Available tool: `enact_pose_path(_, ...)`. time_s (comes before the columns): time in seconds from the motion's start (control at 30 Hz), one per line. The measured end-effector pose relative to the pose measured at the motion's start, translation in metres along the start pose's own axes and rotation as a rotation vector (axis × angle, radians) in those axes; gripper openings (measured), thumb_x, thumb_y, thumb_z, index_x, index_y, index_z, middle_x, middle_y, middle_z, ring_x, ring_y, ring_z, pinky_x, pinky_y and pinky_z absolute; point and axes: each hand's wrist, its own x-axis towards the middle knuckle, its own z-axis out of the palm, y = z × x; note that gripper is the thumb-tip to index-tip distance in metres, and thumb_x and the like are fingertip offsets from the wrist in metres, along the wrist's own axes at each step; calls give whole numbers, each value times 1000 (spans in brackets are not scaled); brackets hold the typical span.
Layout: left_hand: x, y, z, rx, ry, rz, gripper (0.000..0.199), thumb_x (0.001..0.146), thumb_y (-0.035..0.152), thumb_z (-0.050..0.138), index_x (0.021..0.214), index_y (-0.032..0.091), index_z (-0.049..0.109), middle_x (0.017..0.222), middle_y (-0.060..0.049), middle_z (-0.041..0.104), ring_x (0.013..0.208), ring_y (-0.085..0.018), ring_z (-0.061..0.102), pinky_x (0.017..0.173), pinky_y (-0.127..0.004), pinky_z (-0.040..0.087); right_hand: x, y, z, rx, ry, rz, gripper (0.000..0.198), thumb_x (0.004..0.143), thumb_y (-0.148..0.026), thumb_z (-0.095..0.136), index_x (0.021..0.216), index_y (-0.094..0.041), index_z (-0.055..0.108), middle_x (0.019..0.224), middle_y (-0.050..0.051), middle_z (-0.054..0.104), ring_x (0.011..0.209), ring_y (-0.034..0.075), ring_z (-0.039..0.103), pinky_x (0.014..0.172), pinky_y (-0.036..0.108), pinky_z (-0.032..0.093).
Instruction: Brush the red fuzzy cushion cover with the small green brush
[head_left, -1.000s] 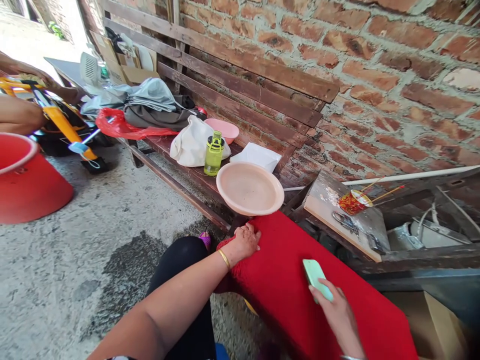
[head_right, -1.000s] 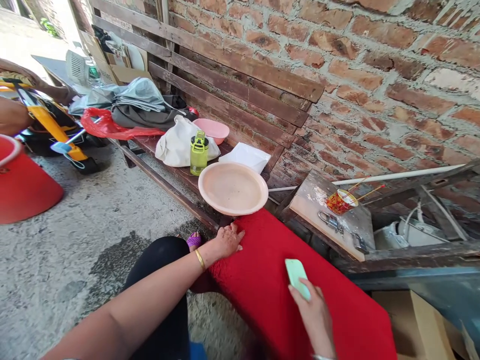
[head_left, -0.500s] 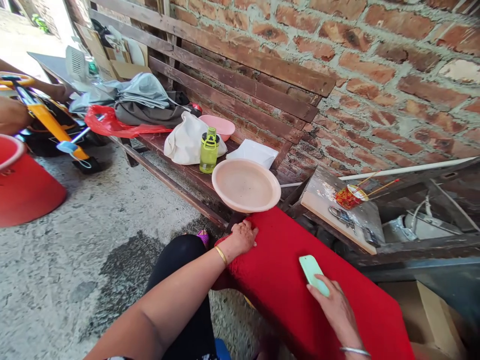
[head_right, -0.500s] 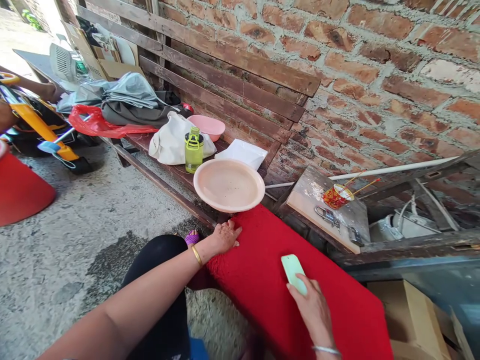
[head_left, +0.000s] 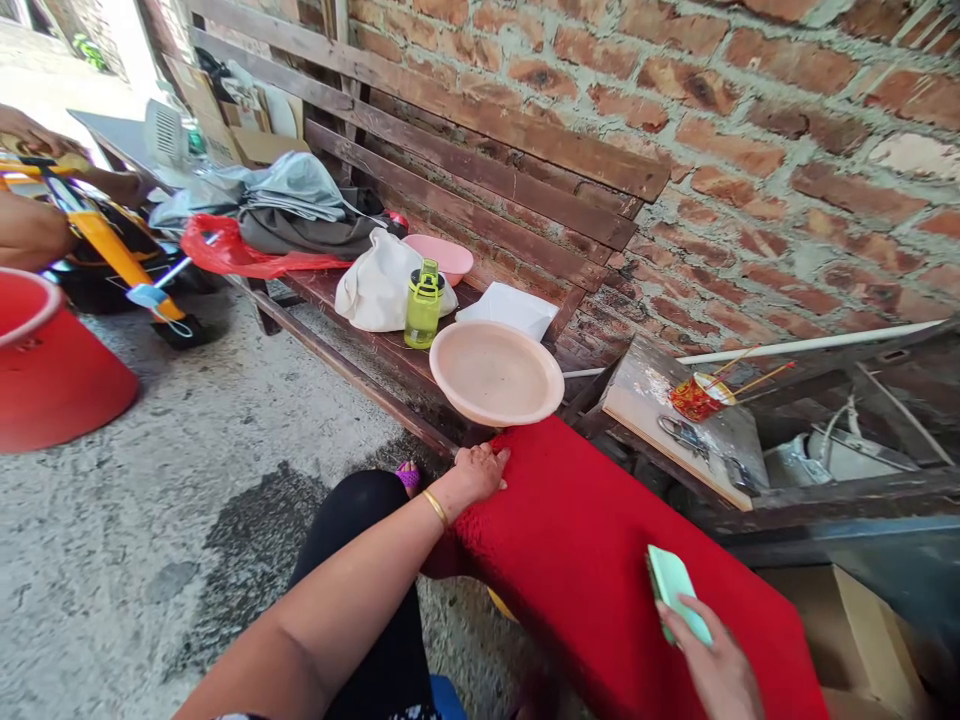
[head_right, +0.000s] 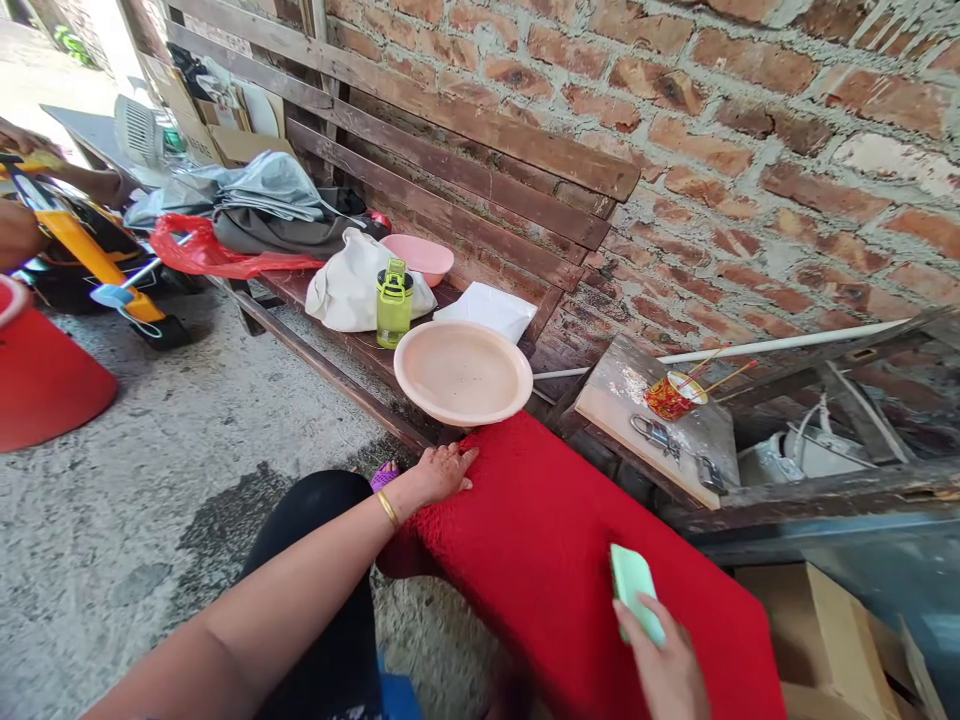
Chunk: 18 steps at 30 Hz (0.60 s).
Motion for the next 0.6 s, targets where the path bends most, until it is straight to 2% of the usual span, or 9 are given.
enact_pose_path(0.1,-3,-6,-3,-13,-23,3,62,90,47,59,145,23,43,130,-19,58,119,-31,59,94,-44,47,-22,-86,52,-15,-80,-363,54,74,-65,57,110,-27,68,105,9,65,97,28,66,83,40,52)
enact_pose_path(0.17,-4,-11,-4,-13,-31,5,59,91,45,58,143,22,44,129,-19,59,119,-32,59,94,-44,48,-37,-130,80,-78,-122,-571,45,79,-55,55,111,-26,68,104,7,64,95,25,66,83,37,51)
enact_pose_path(0.23,-4,-14,-6,-12,-25,8,59,92,44,56,144,21,44,129,-19,60,120,-31,60,95,-44,48,-46,-157,97,-132,-141,-688,39,80,-47,56,112,-28,68,102,5,63,94,24,65,85,36,50)
enact_pose_path(0.3,-4,-15,-7,-11,-36,11,58,92,44,56,143,21,44,128,-19,61,119,-31,60,95,-44,48,-49,-164,101,-153,-145,-715,37,80,-44,58,113,-30,68,101,4,63,96,23,64,87,36,49)
enact_pose_path(0.37,-3,-14,-8,-9,-49,11,55,92,43,56,141,20,47,127,-20,62,119,-32,61,94,-44,48,-47,-153,92,-163,-144,-686,39,79,-44,57,113,-29,69,100,4,62,92,23,64,84,36,50)
enact_pose_path(0.43,-3,-12,-8,-6,-43,15,53,92,41,57,139,19,48,127,-20,63,119,-32,61,94,-45,48,-40,-126,75,-158,-151,-610,42,78,-48,56,112,-28,69,99,5,63,88,24,66,79,37,51)
enact_pose_path(0.5,-3,-10,-7,-4,-29,19,53,92,40,57,139,18,48,126,-20,63,119,-32,61,95,-45,48,-32,-87,52,-126,-148,-481,47,75,-56,56,110,-28,70,100,6,64,89,25,67,77,39,52)
enact_pose_path(0.6,-3,-8,-8,-7,-35,16,52,92,37,57,139,17,48,126,-21,63,119,-31,61,95,-44,49,-18,-12,14,-63,-80,-230,51,69,-65,59,105,-32,71,105,10,67,98,31,67,83,45,53)
